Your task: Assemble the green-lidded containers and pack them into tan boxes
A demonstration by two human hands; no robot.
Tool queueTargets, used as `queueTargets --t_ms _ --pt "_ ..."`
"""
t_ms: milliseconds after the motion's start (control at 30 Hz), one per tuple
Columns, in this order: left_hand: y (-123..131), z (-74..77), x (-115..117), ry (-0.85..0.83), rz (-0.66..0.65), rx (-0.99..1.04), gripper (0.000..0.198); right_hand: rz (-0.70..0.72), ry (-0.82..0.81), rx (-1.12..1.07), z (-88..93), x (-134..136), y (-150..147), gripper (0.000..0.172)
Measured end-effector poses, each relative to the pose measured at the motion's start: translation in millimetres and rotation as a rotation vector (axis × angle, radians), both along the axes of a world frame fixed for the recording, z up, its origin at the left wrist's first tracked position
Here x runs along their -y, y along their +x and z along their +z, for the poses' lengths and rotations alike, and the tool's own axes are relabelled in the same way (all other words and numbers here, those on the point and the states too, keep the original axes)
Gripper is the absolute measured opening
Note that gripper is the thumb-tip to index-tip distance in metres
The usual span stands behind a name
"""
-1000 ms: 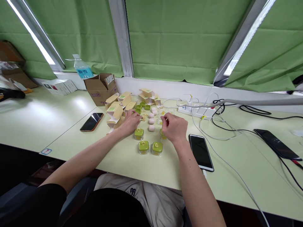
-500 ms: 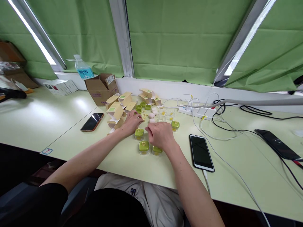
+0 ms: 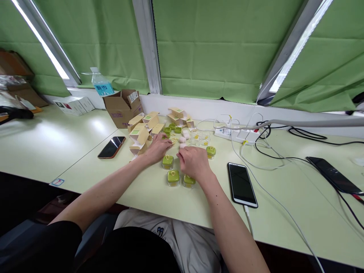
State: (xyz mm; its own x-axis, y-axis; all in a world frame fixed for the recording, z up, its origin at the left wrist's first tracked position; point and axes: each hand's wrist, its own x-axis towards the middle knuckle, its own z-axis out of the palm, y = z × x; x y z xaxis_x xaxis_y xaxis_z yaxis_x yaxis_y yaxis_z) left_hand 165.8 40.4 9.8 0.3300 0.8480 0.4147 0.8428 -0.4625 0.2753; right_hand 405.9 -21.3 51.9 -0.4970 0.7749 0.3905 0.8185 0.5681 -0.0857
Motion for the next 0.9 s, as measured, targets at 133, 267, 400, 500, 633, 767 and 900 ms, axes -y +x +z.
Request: queueTargets --t_ms 133,267,400,500,633,767,900 --pt "1.4 8.8 3.5 -0.034 -0.076 0.210 0.028 0.000 0.039 -0.038 -0.3 -3.4 0.3 0.021" --pt "8.6 19.5 14.2 -0.114 -0.150 0.480 0.015 0.028 0.087 -0.100 -2.5 -6.4 -0.6 0.044" --pt "16.7 26.5 24.1 -0.224 -0.249 0.618 0.008 0.073 0.083 -0.144 -5.4 -10.4 -2.3 0.031" --pt "18.9 28.6 27.2 -0.312 -0.316 0.732 0.018 0.103 0.094 -0.210 -7.0 -13.4 -2.0 0.022" --pt "15.9 28.5 25.7 -0.363 -0.327 0.840 0.040 0.140 0.109 -0.282 -8.1 -14.6 -0.5 0.018" --pt "8.8 23.6 20.3 -0.131 -0.054 0.627 0.025 0.109 0.141 -0.338 -6.5 -12.0 0.7 0.017" --pt "2.6 13.8 16.3 -0.009 0.215 0.153 0.039 0.044 0.161 -0.358 -3.7 -9.1 1.8 0.018"
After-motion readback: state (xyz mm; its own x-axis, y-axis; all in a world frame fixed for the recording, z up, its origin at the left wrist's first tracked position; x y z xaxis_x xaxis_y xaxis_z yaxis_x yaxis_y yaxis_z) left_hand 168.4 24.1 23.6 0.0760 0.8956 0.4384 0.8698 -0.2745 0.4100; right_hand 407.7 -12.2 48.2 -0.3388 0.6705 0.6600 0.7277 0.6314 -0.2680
